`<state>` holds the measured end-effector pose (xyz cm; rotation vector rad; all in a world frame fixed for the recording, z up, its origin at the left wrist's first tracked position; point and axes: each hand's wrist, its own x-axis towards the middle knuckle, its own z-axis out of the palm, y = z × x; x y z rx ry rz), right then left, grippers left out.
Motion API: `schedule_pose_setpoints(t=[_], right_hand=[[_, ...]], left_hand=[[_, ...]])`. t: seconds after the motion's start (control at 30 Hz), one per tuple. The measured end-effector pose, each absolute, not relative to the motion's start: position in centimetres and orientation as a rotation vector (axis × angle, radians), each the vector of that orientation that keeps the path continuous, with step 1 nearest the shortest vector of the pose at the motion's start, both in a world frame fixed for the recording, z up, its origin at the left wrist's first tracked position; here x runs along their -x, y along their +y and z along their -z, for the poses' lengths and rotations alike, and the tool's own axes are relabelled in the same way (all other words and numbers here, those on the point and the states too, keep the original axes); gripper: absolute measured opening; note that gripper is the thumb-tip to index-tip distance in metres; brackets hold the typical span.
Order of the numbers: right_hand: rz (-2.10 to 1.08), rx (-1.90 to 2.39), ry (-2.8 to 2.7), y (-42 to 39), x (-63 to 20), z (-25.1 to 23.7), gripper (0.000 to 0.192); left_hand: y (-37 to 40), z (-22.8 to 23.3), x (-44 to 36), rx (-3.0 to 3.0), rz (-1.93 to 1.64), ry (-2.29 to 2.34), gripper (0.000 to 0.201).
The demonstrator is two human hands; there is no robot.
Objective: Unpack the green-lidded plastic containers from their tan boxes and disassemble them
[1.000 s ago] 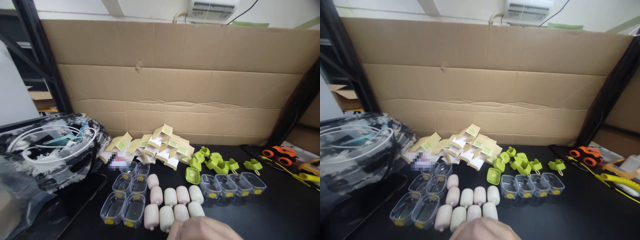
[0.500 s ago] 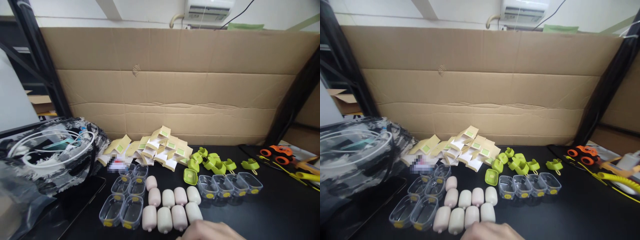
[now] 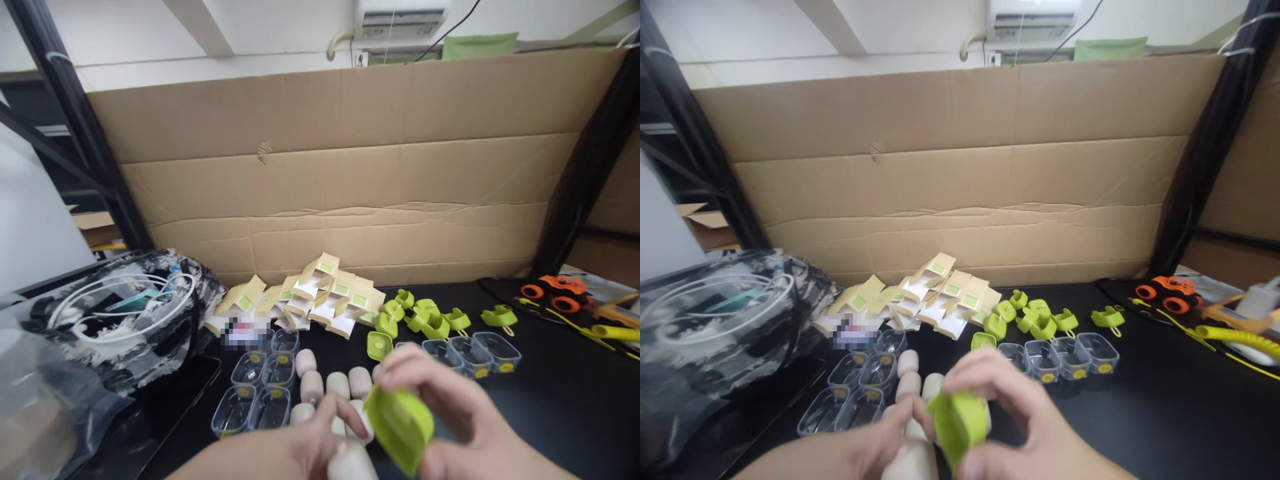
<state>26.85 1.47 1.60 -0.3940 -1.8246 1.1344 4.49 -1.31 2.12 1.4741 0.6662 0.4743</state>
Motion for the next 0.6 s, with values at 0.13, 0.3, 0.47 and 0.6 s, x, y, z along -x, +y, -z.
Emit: schedule_pose_setpoints(t=[0.13,0.3,0.47,0.6], right_hand=[[-0.927,0.519,-1.564,2.9,-27.6,-1.5,0.028],[-1.049,0.489,-1.546,2.9,-27.3,-1.8,0.026],[-1.28,0.427,-1.587,2.2,-27.1,-1.8,0.03],[-1.267,0.452,-1.563,2.4,-27.2,-1.8,0.028]], left_hand=[[1.3,-4.5,-4.2,-1.737,-0.534,1.053,0.041],[4.8,-5.3,-3.4,-2.235,-0.468,1.402,0.036],[6.8,-3.1,-2.8,-2.235,-0.377,1.45,0.031],[6.8,-2.4,-2.5,-2.251,-0.253,1.532,0.037]])
